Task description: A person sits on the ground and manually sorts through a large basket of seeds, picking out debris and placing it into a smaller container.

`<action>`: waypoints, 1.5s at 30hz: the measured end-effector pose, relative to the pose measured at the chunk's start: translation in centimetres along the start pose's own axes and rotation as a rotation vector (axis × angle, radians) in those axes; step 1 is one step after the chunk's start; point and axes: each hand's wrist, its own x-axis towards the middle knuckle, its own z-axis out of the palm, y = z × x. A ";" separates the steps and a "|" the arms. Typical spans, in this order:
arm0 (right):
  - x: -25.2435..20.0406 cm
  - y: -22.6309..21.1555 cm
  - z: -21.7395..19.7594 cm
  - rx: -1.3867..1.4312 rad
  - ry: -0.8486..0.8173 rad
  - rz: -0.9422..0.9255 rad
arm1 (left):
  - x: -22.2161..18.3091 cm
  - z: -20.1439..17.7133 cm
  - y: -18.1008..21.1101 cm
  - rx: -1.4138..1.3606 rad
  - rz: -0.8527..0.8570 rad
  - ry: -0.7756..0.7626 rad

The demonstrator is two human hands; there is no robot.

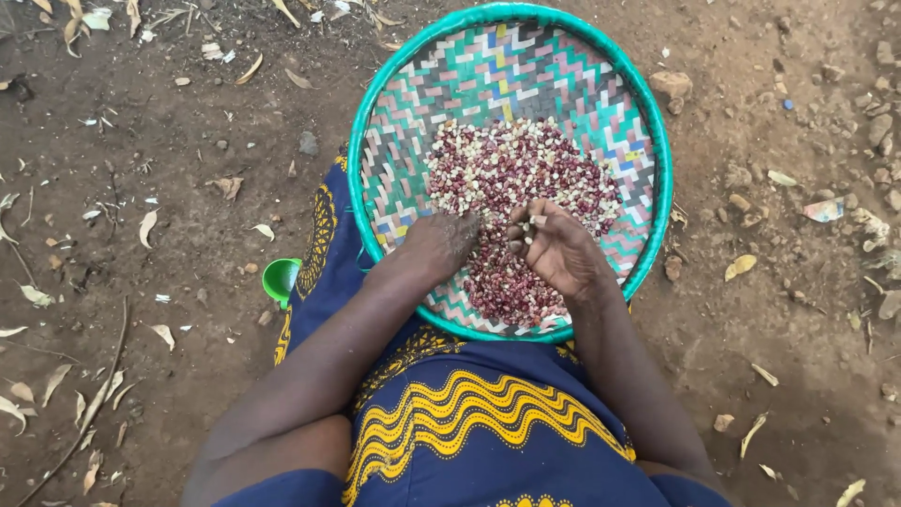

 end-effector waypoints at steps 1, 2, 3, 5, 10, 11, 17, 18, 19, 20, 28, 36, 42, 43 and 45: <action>0.1 0.3 -0.3 -0.001 0.001 0.002 | -0.1 0.4 -0.3 -0.002 -0.002 0.000; 0.2 0.6 -0.6 -0.028 -0.032 -0.023 | 0.0 0.8 -0.6 0.012 0.027 0.033; 0.2 0.8 -1.0 -0.056 -0.064 -0.049 | 0.1 1.1 -0.8 0.026 0.055 0.066; -0.2 1.6 -0.9 -0.278 -0.002 -0.033 | -0.2 1.3 -0.8 0.026 0.070 0.081; 0.0 4.1 -0.1 -0.967 0.045 -0.200 | -0.4 1.4 -1.5 0.066 0.063 0.058; 0.6 4.9 -0.7 -1.140 0.017 -0.260 | 0.3 1.8 -1.8 0.033 0.028 0.011; 1.8 6.7 -0.2 -1.537 -0.024 -0.322 | -0.2 -5.8 0.4 -0.397 -0.153 -0.217; 1.7 7.0 0.1 -1.574 -0.018 -0.283 | -0.4 -6.7 0.7 -0.516 -0.193 -0.241; 1.3 6.5 0.4 -1.575 -0.017 -0.284 | -0.3 -6.4 0.1 -0.515 -0.192 -0.240; 0.9 6.0 0.7 -1.564 -0.002 -0.231 | -0.2 -6.1 -0.6 -0.633 -0.158 -0.189; 0.5 4.4 -0.7 -1.371 0.153 -0.011 | 0.2 -5.3 -0.6 -1.436 -0.326 -0.218; 1.5 1.4 -0.6 -0.020 0.275 -0.087 | 0.2 -3.7 3.0 -1.764 -0.498 0.037; -0.9 1.5 5.4 -0.102 0.001 -0.310 | 0.6 -2.3 3.1 -1.947 -0.632 -0.046; -1.0 1.3 6.0 -0.101 0.003 -0.311 | 0.7 -2.3 3.0 -1.946 -0.633 -0.048; -1.3 1.2 7.2 -0.379 -0.021 -0.310 | 0.5 -2.1 2.9 -2.014 -0.618 -0.004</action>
